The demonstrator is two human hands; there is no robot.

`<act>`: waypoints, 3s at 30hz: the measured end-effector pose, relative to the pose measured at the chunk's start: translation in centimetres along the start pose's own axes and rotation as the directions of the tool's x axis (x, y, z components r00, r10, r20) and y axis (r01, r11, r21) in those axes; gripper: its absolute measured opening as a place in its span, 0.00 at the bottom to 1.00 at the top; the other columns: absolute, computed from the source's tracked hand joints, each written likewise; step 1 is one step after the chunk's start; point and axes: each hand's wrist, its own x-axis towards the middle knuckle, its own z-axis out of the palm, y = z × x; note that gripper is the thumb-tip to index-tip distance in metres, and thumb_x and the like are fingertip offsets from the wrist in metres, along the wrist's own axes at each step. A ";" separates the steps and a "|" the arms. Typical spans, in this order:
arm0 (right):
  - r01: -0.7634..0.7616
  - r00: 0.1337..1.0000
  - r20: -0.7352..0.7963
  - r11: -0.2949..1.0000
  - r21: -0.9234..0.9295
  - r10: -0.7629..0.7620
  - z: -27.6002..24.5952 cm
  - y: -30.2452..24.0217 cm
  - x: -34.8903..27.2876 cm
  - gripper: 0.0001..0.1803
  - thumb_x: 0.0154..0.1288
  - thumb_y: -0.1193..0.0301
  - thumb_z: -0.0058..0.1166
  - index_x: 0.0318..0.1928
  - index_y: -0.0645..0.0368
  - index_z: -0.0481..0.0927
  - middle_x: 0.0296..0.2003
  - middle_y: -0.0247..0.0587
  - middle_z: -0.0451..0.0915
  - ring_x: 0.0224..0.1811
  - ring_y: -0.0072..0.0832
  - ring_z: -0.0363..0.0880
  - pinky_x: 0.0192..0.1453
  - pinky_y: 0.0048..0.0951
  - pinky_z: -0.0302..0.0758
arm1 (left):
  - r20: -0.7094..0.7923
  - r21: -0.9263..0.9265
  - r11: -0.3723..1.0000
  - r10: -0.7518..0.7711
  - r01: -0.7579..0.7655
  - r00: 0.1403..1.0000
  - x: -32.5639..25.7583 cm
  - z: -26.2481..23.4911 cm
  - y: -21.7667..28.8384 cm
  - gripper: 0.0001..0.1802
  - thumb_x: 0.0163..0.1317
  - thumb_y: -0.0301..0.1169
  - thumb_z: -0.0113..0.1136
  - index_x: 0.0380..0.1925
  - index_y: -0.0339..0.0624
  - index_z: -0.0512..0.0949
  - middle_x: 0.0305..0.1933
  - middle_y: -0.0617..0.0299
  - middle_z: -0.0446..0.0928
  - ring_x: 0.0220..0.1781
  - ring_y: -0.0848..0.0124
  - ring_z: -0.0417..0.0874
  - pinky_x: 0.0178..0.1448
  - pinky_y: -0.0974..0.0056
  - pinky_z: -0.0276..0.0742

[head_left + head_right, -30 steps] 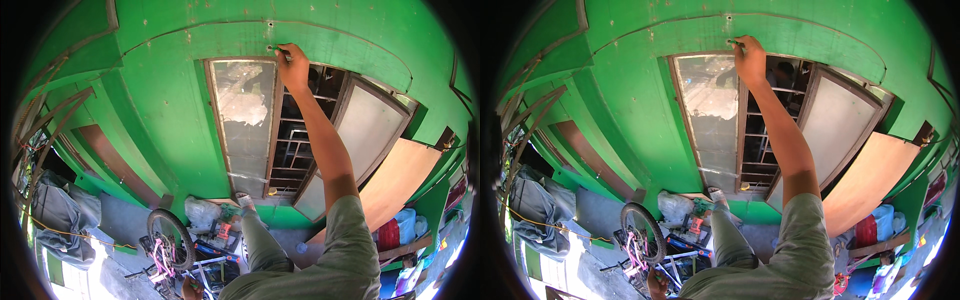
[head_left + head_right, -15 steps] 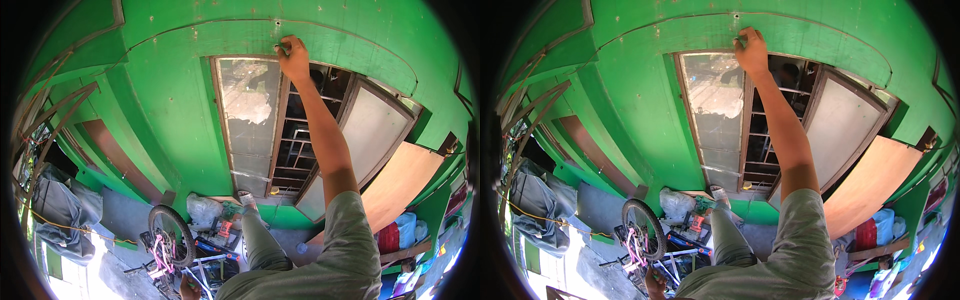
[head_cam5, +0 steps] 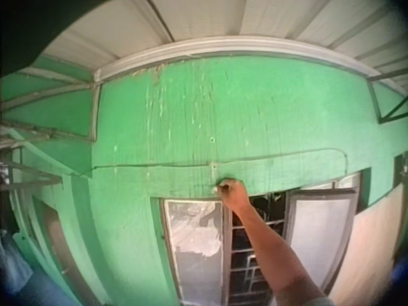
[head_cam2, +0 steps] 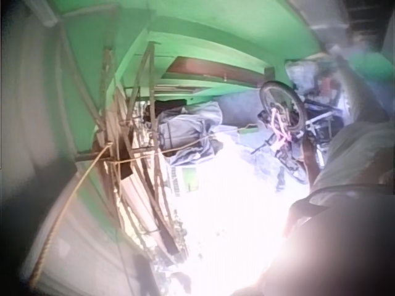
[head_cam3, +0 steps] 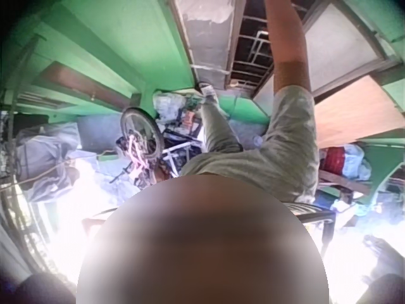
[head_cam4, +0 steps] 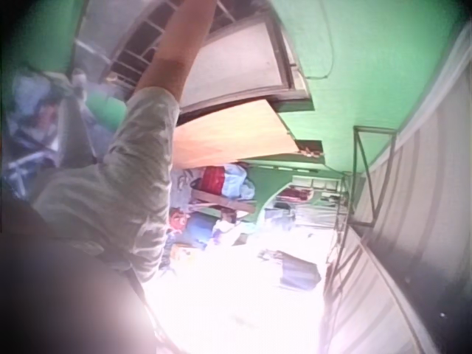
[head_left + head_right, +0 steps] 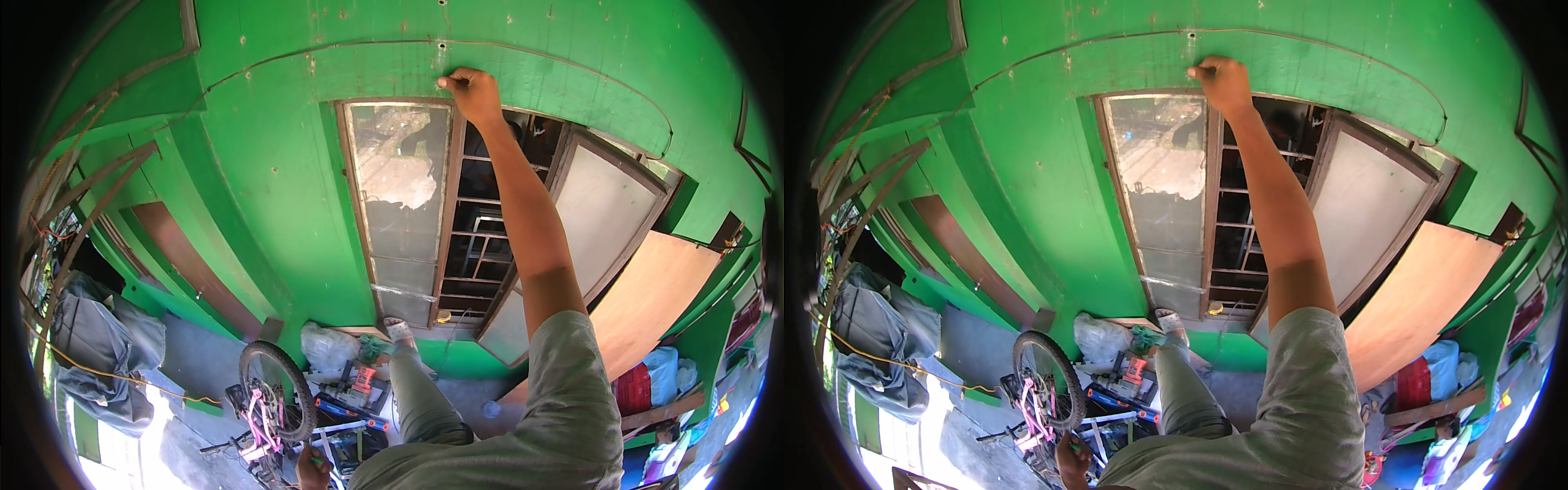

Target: The person uses a corded drill to make several holes in a green wall above a window. They then insert wall anchors into the holes and place a metal bracket against the wall, aligning it with the anchors.

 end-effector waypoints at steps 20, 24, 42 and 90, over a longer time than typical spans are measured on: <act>0.224 0.966 -0.119 0.974 -0.042 -0.228 2.7 0.1 -1.1 0.02 0.60 0.81 0.66 0.30 0.66 0.85 0.26 0.55 0.84 0.28 0.49 0.86 0.33 0.44 0.80 | 0.011 0.068 0.997 -0.040 0.039 0.999 -0.9 4.2 -0.8 0.23 0.82 0.46 0.45 0.30 0.43 0.71 0.15 0.62 0.64 0.14 0.69 0.63 0.24 0.61 0.64; 0.172 0.976 -0.124 0.984 -0.049 -0.177 3.0 -0.1 -0.9 0.04 0.60 0.79 0.67 0.30 0.65 0.85 0.27 0.54 0.85 0.30 0.48 0.87 0.34 0.44 0.81 | 0.028 0.099 0.994 -0.058 0.055 0.998 -0.7 4.2 -0.8 0.22 0.82 0.46 0.45 0.29 0.48 0.72 0.13 0.66 0.62 0.12 0.71 0.63 0.22 0.59 0.64; -0.418 0.881 0.102 0.861 -0.289 0.462 0.0 0.0 2.0 0.27 0.43 0.45 0.82 0.25 0.55 0.86 0.29 0.41 0.88 0.34 0.40 0.88 0.38 0.44 0.84 | 0.036 0.123 0.992 -0.021 0.016 0.999 -1.8 2.9 -0.6 0.23 0.83 0.45 0.46 0.31 0.40 0.73 0.19 0.65 0.63 0.16 0.73 0.64 0.24 0.66 0.65; -0.346 0.176 0.892 0.823 0.452 -0.416 -1.6 -30.0 -42.7 0.12 0.71 0.64 0.62 0.38 0.62 0.86 0.38 0.51 0.85 0.46 0.49 0.85 0.51 0.47 0.81 | 0.464 0.609 0.503 0.401 -0.613 0.790 -7.4 17.3 2.9 0.13 0.82 0.37 0.46 0.46 0.38 0.73 0.29 0.62 0.71 0.29 0.73 0.69 0.34 0.62 0.69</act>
